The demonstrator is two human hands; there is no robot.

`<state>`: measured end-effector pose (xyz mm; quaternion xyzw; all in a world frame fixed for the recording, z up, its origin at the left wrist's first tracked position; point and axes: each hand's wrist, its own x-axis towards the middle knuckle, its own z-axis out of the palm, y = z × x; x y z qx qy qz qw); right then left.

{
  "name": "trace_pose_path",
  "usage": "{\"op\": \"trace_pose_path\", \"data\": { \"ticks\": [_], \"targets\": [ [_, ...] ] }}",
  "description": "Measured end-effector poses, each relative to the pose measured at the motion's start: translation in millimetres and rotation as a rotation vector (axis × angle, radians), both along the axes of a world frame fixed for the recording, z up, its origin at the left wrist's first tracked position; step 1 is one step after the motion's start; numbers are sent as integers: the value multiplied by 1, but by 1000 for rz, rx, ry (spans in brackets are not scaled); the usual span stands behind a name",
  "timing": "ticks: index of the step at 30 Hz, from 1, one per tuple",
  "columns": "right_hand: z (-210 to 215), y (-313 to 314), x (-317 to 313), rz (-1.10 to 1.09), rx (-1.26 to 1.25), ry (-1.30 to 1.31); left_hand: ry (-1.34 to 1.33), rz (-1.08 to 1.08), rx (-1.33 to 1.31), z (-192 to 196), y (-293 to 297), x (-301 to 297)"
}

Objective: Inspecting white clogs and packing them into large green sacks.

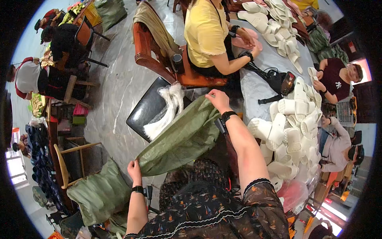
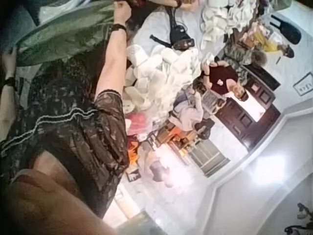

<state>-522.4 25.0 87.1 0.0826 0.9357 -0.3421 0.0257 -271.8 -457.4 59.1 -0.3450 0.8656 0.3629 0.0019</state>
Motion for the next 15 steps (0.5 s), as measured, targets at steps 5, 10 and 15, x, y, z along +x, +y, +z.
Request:
{"op": "trace_pose_path", "data": {
  "ticks": [5, 10, 15],
  "targets": [
    [-16, -12, -41, 38, 17, 21, 4, -3, -147, -7, 6, -42],
    [-52, -17, -68, 21, -17, 100, -38, -6, -117, -45, 10, -69],
    [-118, -9, -37, 116, 36, -473, -393, -171, 126, -97, 1, -20]
  ]
}}
